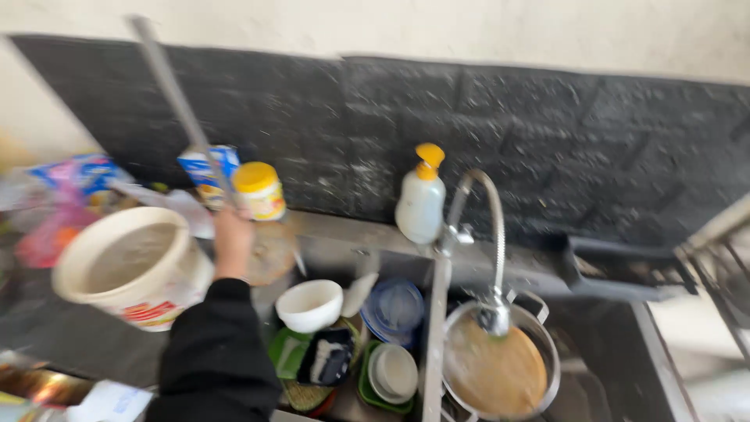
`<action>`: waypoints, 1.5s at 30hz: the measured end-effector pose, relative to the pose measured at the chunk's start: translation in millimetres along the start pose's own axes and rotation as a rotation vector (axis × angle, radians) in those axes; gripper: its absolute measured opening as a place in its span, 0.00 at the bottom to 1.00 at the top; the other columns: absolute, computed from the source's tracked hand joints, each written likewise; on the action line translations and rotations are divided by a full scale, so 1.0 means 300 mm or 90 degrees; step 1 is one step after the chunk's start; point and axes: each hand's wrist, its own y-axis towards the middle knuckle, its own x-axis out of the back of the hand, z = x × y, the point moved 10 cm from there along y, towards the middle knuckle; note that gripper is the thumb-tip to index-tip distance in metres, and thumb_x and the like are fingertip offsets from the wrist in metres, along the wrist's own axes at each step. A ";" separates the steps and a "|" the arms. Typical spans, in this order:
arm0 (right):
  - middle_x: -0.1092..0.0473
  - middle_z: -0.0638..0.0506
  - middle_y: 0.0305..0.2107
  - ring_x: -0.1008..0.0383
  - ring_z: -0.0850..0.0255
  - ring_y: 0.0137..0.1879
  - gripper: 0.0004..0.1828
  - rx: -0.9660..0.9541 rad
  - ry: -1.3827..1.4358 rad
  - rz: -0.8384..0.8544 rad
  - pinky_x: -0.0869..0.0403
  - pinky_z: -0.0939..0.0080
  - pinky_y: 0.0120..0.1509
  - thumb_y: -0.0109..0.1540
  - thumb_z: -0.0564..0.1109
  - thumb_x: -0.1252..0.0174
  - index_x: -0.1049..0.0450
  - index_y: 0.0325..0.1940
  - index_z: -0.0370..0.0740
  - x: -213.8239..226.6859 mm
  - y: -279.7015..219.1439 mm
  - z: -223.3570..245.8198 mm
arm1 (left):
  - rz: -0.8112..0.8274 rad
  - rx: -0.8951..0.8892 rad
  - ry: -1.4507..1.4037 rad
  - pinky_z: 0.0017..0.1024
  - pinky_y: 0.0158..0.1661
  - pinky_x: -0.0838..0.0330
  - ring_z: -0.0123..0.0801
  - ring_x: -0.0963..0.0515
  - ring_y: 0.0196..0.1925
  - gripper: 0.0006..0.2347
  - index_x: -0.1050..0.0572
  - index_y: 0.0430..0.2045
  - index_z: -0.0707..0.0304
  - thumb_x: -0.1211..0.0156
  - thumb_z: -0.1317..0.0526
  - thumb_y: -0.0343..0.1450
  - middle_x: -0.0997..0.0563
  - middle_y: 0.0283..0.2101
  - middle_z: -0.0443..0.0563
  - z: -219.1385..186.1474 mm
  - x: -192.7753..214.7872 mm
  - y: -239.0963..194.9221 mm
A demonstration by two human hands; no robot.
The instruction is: The person washes various kitchen items in a double-basin sink using a maroon scrubbing cloth. They scrub and rinse a green plastic container, a white bowl, a blue patterned plate, a small white bowl, a blue plastic container, a white cutting board, a wooden plate, and a metal pot, placing the cleaned items into the left basin.
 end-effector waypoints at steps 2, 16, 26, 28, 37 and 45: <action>0.18 0.50 0.51 0.22 0.56 0.62 0.14 -0.056 -0.037 -0.013 0.30 0.61 0.73 0.67 0.48 0.41 0.11 0.49 0.50 0.071 -0.148 0.042 | -0.113 -0.325 -0.035 0.50 0.47 0.32 0.58 0.20 0.43 0.08 0.23 0.38 0.72 0.51 0.74 0.72 0.19 0.40 0.67 -0.016 -0.015 0.043; 0.27 0.66 0.57 0.19 0.54 0.55 0.28 -0.281 -0.325 0.102 0.22 0.50 0.55 0.58 0.50 0.44 0.27 0.62 0.76 0.241 -0.294 0.474 | 0.600 -0.106 -0.251 0.31 0.53 0.30 0.33 0.24 0.51 0.16 0.27 0.49 0.57 0.46 0.66 0.66 0.23 0.50 0.48 -0.891 -0.552 -1.421; 0.25 0.64 0.51 0.22 0.59 0.57 0.25 -0.141 -0.310 0.020 0.21 0.49 0.53 0.56 0.51 0.42 0.26 0.58 0.68 0.216 -0.277 0.364 | 0.585 -0.913 0.151 0.45 0.53 0.28 0.51 0.23 0.52 0.14 0.24 0.49 0.69 0.52 0.73 0.71 0.23 0.53 0.64 -1.078 -1.486 -2.053; 0.25 0.69 0.51 0.22 0.65 0.58 0.25 -0.157 -0.312 -0.001 0.21 0.53 0.54 0.54 0.53 0.40 0.25 0.56 0.74 0.223 -0.280 0.361 | 0.621 -0.866 0.221 0.44 0.55 0.29 0.52 0.23 0.54 0.15 0.26 0.52 0.68 0.49 0.69 0.70 0.23 0.55 0.66 -1.047 -1.638 -2.061; 0.30 0.71 0.56 0.21 0.62 0.55 0.29 -0.182 -0.348 0.095 0.19 0.50 0.52 0.56 0.57 0.42 0.31 0.62 0.79 0.202 -0.282 0.331 | 0.681 -0.900 0.229 0.40 0.43 0.28 0.41 0.24 0.42 0.06 0.20 0.34 0.66 0.36 0.73 0.65 0.22 0.38 0.57 -1.168 -1.301 -1.894; 0.15 0.55 0.41 0.13 0.62 0.45 0.23 -0.279 0.019 0.103 0.18 0.64 0.53 0.59 0.41 0.41 0.21 0.58 0.61 0.194 -0.185 0.355 | 0.502 -0.597 0.274 0.48 0.22 0.25 0.60 0.19 0.26 0.17 0.35 0.55 0.52 0.49 0.68 0.71 0.21 0.37 0.64 -1.013 -0.830 -1.618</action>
